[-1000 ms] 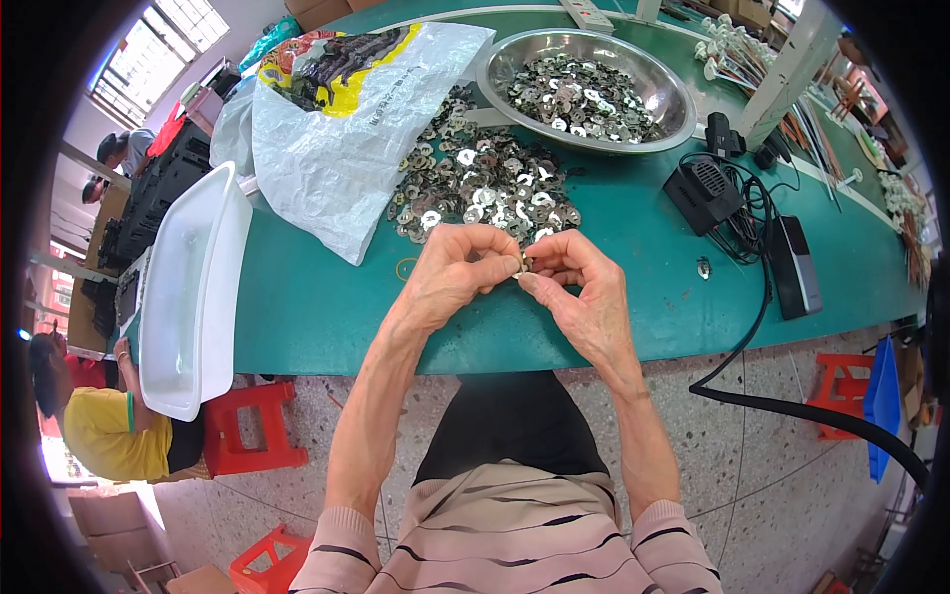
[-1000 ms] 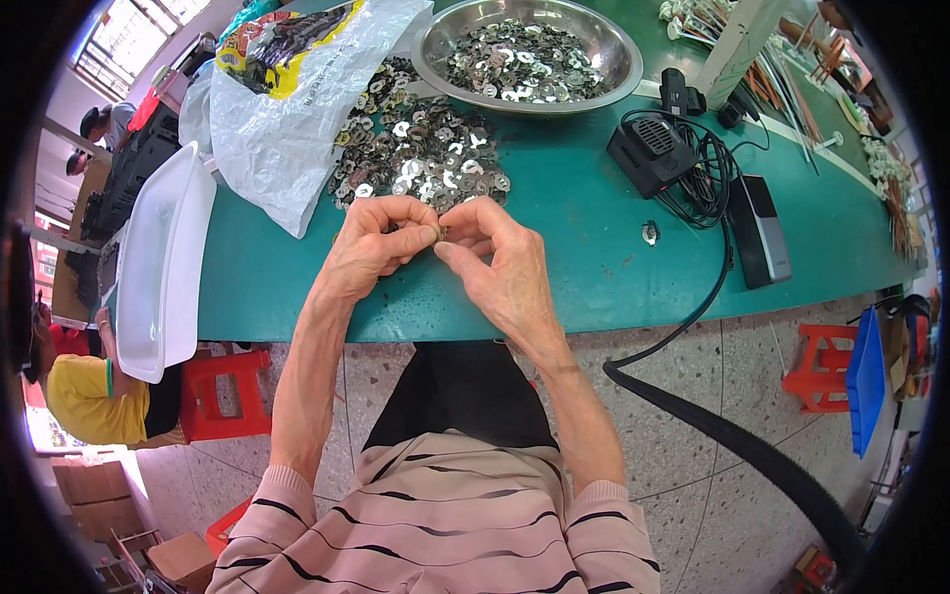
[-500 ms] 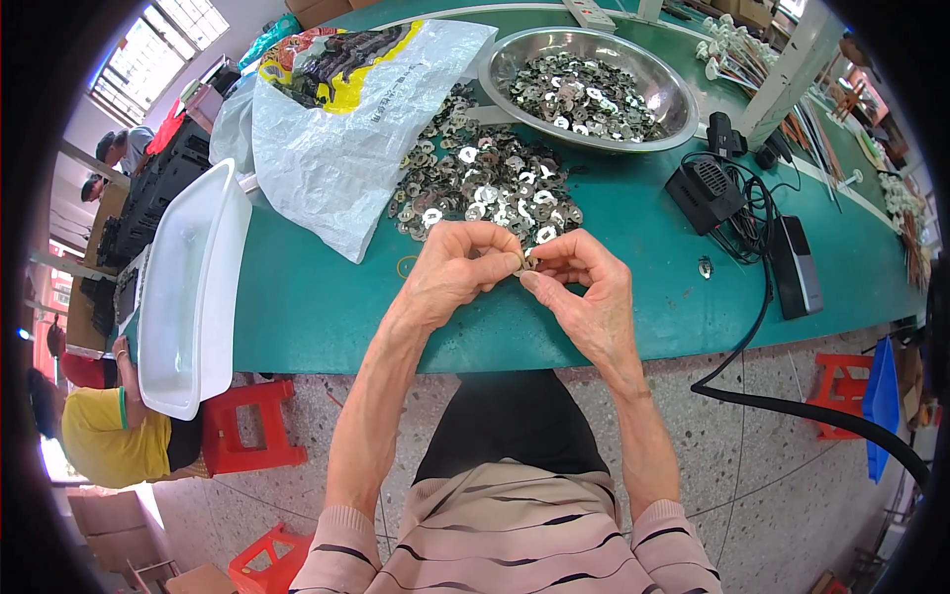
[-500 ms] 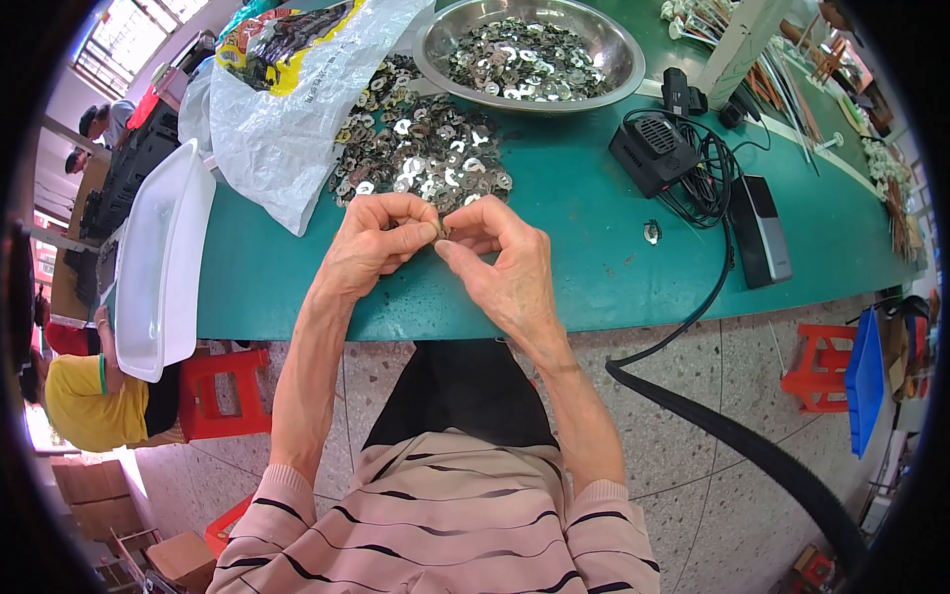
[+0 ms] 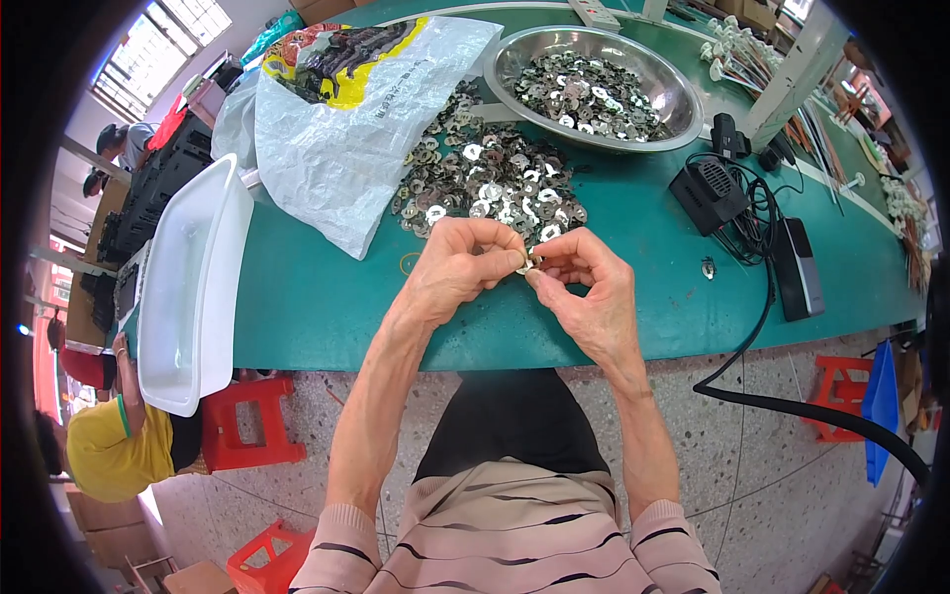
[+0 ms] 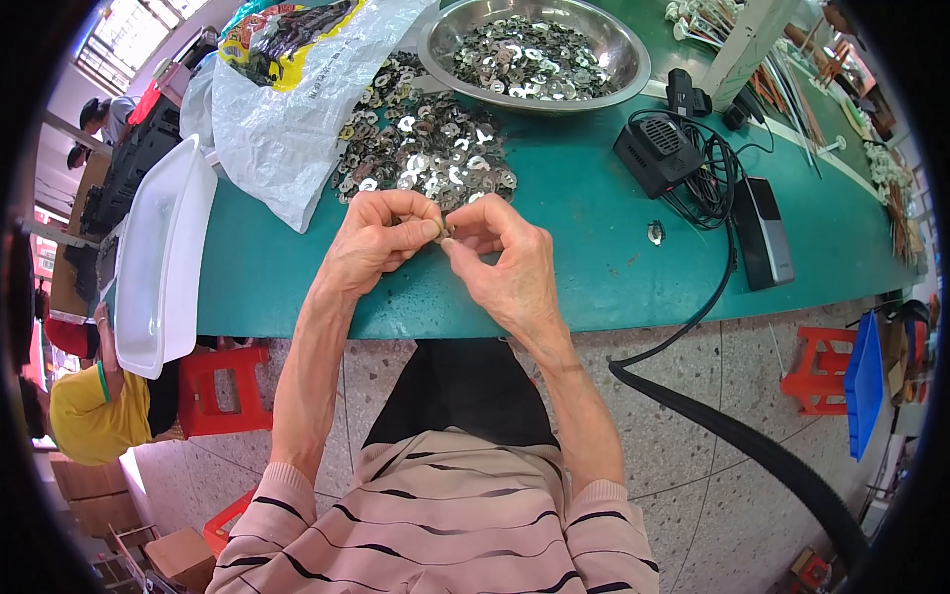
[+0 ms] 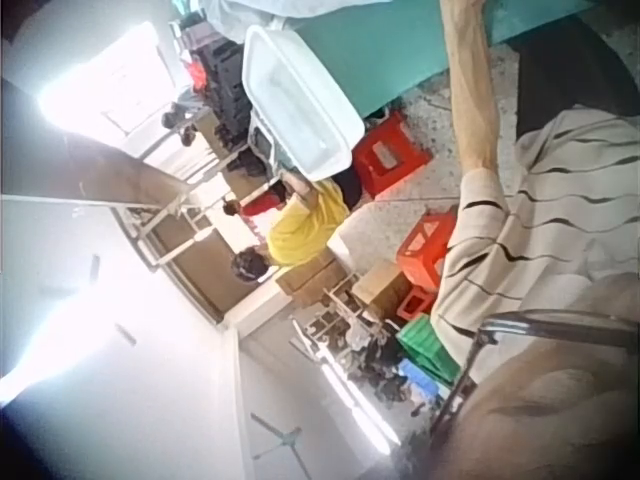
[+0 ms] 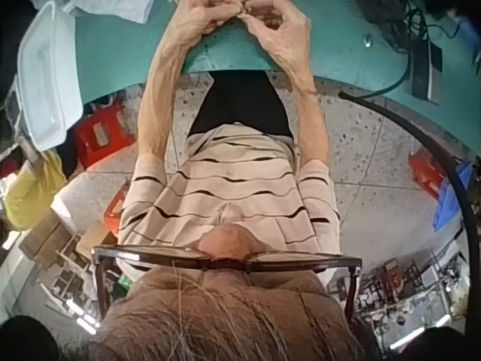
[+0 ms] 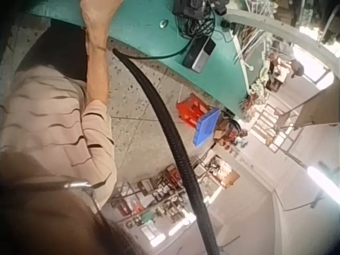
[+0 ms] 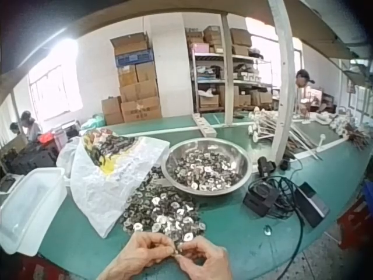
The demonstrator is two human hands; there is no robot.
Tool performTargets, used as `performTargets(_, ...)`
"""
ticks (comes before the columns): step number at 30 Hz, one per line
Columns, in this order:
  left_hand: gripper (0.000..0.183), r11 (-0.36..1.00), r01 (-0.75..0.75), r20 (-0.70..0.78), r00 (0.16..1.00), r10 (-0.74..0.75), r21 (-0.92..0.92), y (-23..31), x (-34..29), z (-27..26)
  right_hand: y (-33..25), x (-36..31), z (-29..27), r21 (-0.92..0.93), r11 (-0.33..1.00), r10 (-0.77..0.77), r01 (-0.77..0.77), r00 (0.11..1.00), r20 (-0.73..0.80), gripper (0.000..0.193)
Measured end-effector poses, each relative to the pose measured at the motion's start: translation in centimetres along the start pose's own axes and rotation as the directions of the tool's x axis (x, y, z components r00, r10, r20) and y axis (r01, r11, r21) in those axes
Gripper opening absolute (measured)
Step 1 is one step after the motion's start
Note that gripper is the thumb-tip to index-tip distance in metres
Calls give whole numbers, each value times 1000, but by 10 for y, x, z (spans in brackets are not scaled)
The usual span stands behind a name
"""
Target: The person sorts small metal washers and fasteners by hand, separating them from a metal bowl into a plastic bin.
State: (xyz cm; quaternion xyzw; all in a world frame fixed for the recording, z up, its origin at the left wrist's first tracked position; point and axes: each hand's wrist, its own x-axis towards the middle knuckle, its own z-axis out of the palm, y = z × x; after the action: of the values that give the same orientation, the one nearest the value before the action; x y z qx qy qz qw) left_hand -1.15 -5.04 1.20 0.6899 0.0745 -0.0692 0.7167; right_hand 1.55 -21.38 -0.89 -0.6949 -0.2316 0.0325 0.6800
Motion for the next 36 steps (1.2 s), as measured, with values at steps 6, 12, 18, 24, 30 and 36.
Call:
performTargets(6,7,1000,7,19,1000,-7,-14,0,0,-3,-2,0,-2,-17,1000,8,-8,1000,20,15)
performTargets(12,7,997,41,44,998,-38,-65,0,-1,-5,-4,1,-4,96,990,99,-106,992,73,15)
performTargets(18,7,997,65,35,997,-63,-50,1,0,-4,-1,-1,-1,14,1000,14,-15,999,34,16)
performTargets(24,7,996,70,44,997,-68,-60,3,-1,-5,0,-1,-1,2,1000,-16,16,1000,19,17)
performTargets(30,8,997,54,35,998,-52,-57,-1,0,-5,-1,0,-2,31,999,27,-29,997,66,19)
performTargets(36,9,997,23,39,999,-20,-72,-3,0,-5,-4,1,-2,127,987,89,-99,993,83,17)
